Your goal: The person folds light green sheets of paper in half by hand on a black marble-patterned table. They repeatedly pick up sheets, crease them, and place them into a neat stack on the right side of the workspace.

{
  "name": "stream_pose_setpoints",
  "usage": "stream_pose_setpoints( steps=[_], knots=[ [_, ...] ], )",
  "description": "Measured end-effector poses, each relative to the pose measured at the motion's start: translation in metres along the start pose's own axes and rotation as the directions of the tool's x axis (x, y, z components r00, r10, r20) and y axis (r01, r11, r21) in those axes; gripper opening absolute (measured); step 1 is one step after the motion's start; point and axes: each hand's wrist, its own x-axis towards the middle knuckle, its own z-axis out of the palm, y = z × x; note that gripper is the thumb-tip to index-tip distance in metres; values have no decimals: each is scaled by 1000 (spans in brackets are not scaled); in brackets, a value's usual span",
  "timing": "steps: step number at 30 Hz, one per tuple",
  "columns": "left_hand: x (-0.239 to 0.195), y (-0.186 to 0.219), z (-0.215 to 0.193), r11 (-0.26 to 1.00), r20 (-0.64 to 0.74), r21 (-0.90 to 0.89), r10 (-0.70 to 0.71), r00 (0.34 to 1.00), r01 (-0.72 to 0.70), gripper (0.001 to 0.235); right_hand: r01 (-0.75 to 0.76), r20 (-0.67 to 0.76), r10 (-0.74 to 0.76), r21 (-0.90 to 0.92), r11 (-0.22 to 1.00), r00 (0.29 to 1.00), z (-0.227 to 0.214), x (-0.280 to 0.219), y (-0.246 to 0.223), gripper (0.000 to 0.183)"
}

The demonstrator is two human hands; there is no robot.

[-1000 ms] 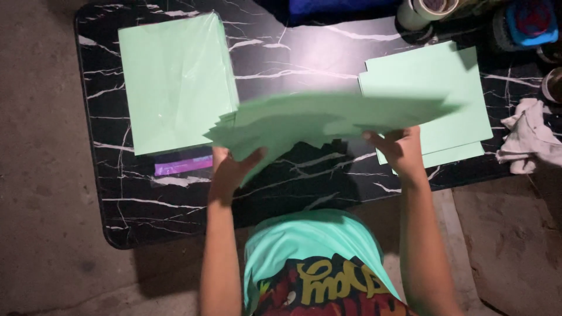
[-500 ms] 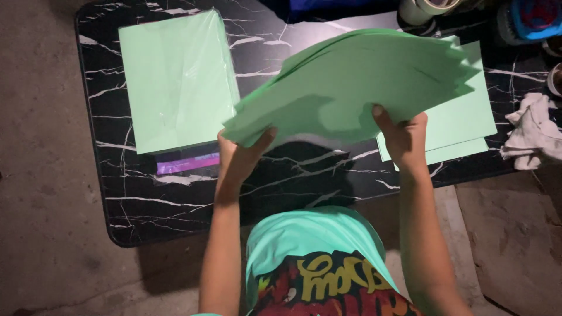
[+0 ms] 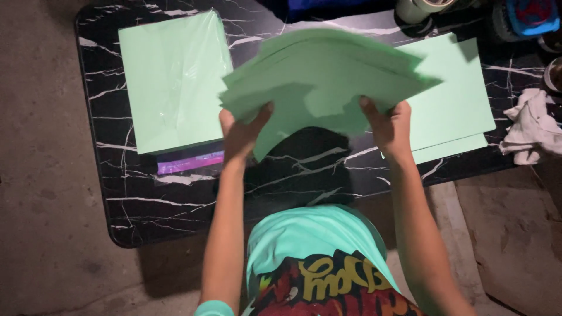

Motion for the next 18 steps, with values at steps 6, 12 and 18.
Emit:
stream_pose_setpoints(
  steps=[6,12,18],
  knots=[
    [-1,14,-2,986,122,31,160,980,-165,62,76,-42,-70,168,983,997,-13,1,-13,27],
    [10,-3,-3,942,153,119,295,943,-314,65,-7,-7,8,168,986,1000,-14,10,1,31],
    [26,-24,17,936,87,51,344,935,-349,40,36,-53,-31,90,995,998,-9,14,5,27]
  ],
)
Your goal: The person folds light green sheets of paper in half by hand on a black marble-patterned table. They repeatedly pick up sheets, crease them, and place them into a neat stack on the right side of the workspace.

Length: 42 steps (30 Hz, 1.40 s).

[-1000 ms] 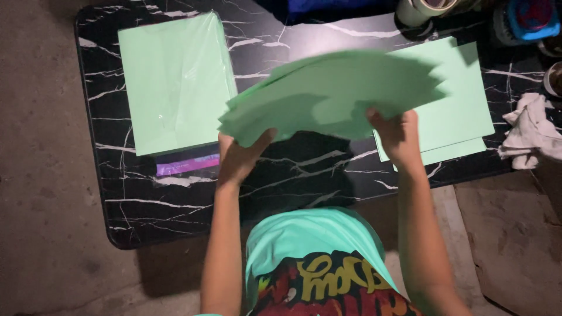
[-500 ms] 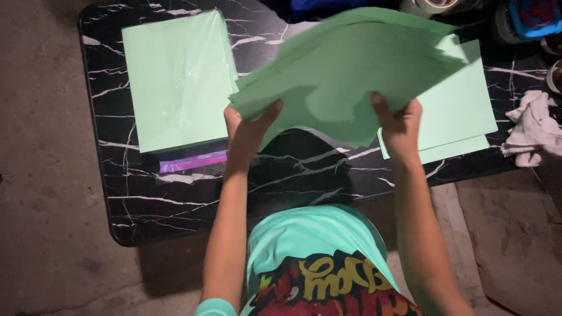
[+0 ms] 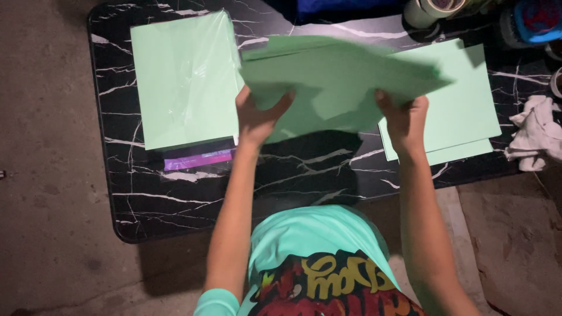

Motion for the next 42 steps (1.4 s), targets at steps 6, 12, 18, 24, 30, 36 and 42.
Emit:
stream_pose_setpoints(
  steps=[6,12,18,24,30,36,42],
  knots=[
    [8,50,1,993,-62,10,121,991,-121,49,71,71,-86,194,978,994,-4,5,-25,36],
    [8,48,9,993,-89,-117,-16,996,6,63,54,113,-67,116,992,991,5,7,-21,51],
    [-9,-10,22,995,-149,-41,-99,984,94,33,-112,46,118,-132,985,992,16,4,13,24],
    [-29,22,50,999,-306,50,29,952,-14,31,-12,-72,5,-95,995,997,34,-13,-30,24],
    [-40,53,30,996,-392,78,62,918,-34,48,78,-31,-83,-127,989,996,23,-36,-13,53],
    [-6,84,20,998,-526,57,23,850,9,41,261,-199,-240,87,961,950,26,-28,-33,63],
    [-4,95,25,998,-536,54,54,842,-29,33,274,-312,-206,193,942,928,36,-20,-63,49]
  ],
)
